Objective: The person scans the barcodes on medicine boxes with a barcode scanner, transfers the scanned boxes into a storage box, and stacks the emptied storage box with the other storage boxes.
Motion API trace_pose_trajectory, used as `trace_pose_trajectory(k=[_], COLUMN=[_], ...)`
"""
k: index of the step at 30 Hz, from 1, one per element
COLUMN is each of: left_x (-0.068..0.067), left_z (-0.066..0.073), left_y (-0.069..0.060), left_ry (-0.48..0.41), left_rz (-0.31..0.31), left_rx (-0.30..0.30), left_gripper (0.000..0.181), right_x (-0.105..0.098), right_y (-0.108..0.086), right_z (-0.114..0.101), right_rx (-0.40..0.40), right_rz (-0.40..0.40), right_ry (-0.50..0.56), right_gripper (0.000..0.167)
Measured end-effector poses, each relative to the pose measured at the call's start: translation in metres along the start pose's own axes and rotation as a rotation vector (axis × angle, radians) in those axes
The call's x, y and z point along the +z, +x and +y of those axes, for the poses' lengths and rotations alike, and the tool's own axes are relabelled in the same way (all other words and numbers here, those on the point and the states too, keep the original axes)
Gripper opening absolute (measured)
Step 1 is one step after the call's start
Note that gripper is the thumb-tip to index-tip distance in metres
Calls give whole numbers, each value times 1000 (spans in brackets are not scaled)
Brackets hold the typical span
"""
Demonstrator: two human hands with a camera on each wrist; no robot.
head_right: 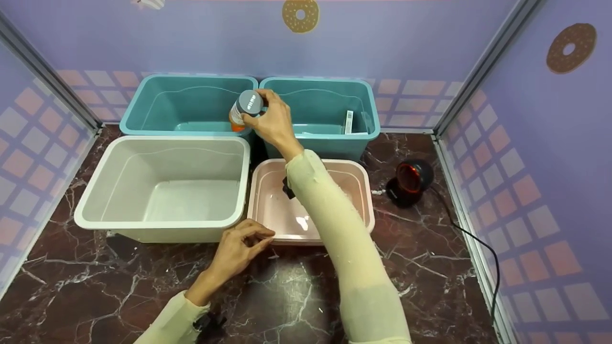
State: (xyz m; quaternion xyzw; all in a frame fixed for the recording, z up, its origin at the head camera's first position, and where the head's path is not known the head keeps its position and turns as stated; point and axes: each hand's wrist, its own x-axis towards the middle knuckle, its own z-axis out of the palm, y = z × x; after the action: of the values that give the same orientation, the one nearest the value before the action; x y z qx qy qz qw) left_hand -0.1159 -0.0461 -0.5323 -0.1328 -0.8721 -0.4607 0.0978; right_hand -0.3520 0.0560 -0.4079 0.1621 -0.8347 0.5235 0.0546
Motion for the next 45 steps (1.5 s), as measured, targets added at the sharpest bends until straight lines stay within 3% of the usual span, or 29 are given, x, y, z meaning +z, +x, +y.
trace_pose_trajectory(k=[20,26,45], left_x=[1,1,-1], left_z=[-3,-2,-1], left_y=[1,0,0], left_ry=[13,27,20], left_rz=[29,24,7], left_rx=[37,35,39], left_gripper=[11,11,12], right_x=[29,34,47], right_y=[8,9,11], right_z=[2,6,11], right_rx=[19,10,29], right_rz=[-30,-51,-77], right_ry=[-63,-131,-194], right_gripper=[60,61,61])
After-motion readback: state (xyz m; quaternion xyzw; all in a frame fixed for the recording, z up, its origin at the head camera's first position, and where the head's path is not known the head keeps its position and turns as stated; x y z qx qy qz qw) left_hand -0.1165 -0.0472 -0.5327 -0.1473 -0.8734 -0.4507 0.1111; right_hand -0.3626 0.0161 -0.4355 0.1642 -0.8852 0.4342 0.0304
